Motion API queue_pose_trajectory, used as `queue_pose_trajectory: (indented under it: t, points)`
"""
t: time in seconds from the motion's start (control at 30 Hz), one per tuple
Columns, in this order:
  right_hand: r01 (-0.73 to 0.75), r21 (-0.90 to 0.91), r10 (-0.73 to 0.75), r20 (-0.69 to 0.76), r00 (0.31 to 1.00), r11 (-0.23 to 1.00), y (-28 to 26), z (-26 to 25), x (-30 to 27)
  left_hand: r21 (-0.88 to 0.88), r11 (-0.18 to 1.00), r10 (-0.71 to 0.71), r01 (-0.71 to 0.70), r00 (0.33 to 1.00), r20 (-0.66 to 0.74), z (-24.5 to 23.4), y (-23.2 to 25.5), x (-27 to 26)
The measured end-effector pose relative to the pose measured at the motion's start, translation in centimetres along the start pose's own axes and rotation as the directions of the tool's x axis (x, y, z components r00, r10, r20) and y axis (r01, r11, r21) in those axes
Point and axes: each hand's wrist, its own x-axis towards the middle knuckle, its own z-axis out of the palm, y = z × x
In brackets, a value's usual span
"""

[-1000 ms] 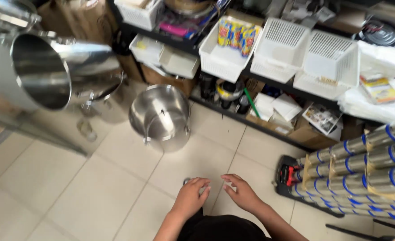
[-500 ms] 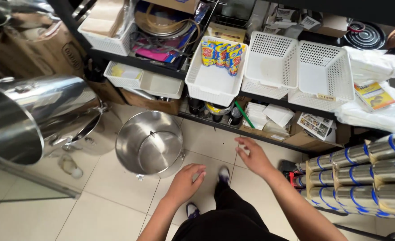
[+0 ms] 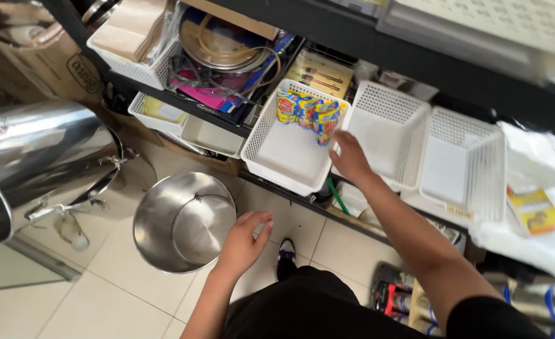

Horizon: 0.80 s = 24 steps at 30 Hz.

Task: The person repeatedly picks up small yellow snack pouches from a lower shelf and places them into a white basket on a metal table. They also pick up small yellow boxes from the table and place them into a different white basket on the lower shelf.

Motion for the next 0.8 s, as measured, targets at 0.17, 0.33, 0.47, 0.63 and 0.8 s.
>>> queue_pose_trajectory:
  t: [0.17, 0.33, 0.47, 0.63, 0.8]
  points:
    - [0.125, -0.15, -0.133, -0.043, 0.99, 0.981, 5.1, 3.6, 6.6, -0.034, 0.997, -0.068, 0.065, 0.992, -0.11, 1.5, 0.2, 1.6]
    - [0.004, -0.235, -0.001, 0.012, 1.0, 0.972, 6.7, 5.3, 7.8, -0.031, 0.994, -0.111, 0.107, 0.974, -0.198, 2.4, -1.7, 0.1]
    - [0.147, -0.317, -0.201, -0.147, 0.968, 0.937, 6.2, 4.8, 7.8, 0.016, 0.995, -0.092, 0.098, 0.969, -0.227, 2.4, -2.2, -1.2]
    - [0.095, -0.18, -0.09, 0.036, 0.995, 0.979, 1.3, 1.7, 7.2, -0.063, 0.961, -0.275, 0.268, 0.935, -0.225, 1.9, -0.6, -3.2]
    - [0.151, 0.177, -0.149, -0.024, 0.988, 0.972, -7.5, -2.7, 5.1, -0.133, 0.957, -0.286, 0.256, 0.907, -0.308, 2.6, -0.8, -6.4]
